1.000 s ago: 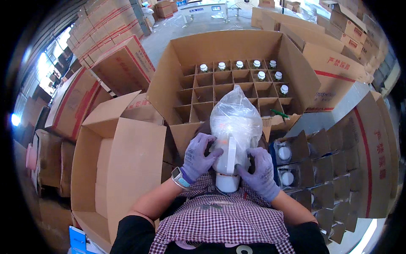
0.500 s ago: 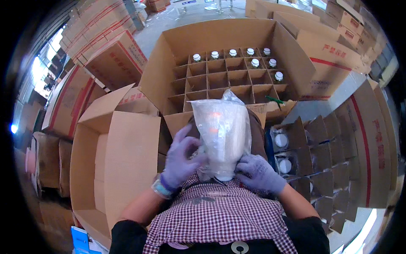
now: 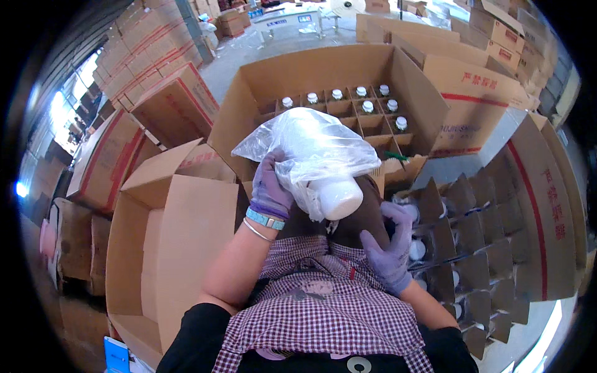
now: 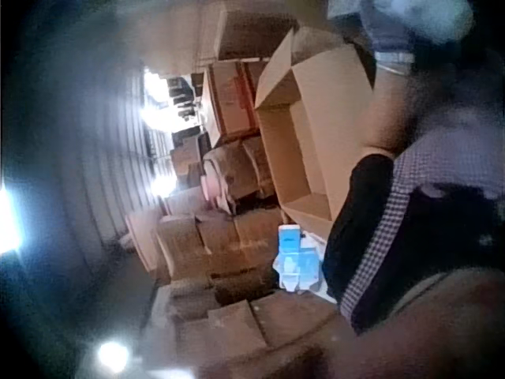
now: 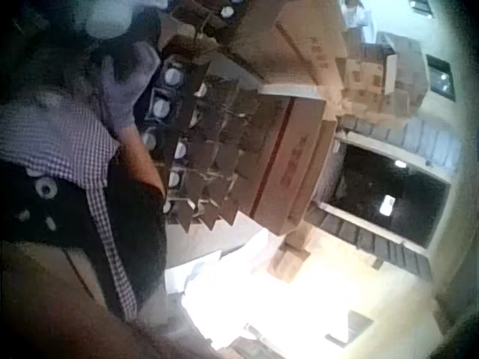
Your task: The person sits on the warehouse floor and packs white ceramic jars into a cardboard box with dividers. They remove each jar from a plastic bag, inspect it, and place it into the box. The person also uses a box cutter to open a new cardboard box.
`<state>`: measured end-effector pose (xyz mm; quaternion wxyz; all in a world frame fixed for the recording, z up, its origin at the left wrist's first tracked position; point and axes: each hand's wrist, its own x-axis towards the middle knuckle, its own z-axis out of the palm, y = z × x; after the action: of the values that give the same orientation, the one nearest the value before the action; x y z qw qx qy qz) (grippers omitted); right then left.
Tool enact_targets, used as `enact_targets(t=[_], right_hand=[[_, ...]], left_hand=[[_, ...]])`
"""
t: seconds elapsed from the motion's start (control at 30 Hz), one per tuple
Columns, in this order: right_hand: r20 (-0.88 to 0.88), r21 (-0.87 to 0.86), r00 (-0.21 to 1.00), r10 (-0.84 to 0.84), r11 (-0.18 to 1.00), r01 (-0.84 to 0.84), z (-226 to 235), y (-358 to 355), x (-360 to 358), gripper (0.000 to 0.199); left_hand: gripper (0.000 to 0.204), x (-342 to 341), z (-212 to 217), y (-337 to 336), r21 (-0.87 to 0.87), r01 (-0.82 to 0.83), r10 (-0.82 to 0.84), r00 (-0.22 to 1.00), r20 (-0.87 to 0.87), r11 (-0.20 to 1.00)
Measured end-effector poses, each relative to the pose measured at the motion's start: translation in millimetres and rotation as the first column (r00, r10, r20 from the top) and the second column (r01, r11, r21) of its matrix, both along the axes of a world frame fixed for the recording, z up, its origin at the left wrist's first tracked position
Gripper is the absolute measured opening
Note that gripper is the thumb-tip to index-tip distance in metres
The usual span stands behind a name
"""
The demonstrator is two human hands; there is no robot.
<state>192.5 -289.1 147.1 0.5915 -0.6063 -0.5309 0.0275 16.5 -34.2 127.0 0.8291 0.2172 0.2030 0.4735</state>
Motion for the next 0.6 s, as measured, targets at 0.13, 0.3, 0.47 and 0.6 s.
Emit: enact_targets(t=[0.13,0.3,0.47,0.6], right_hand=[[-0.307,-0.26,0.921,0.242,0.909,-0.326,12.1,20.5,-18.0,0.039],[-0.252,-0.068,0.901,0.352,0.923,-0.38,28.9,43.8,-55.8,0.058],[0.15,-0.203,0.925,0.348,0.927,-0.316,59.1,82.8,-65.9,0.058],[0.378,-0.309,0.841,0.388,0.909,-0.281,40.6,116.2,-91.1,0.037]], left_hand=[[0.041,7.4,51.8,-19.9,-0.103,-0.049,0.062,0.99,0.126,0.993],[0.045,-13.8,40.5,-2.4,-0.011,-0.176,0.176,0.971,0.161,0.984],[0.049,-25.8,74.7,-30.5,0.071,-0.288,0.286,0.957,0.044,0.955],[0.05,-39.7,70.4,-29.3,0.321,-0.396,0.457,0.878,-0.142,0.86]])
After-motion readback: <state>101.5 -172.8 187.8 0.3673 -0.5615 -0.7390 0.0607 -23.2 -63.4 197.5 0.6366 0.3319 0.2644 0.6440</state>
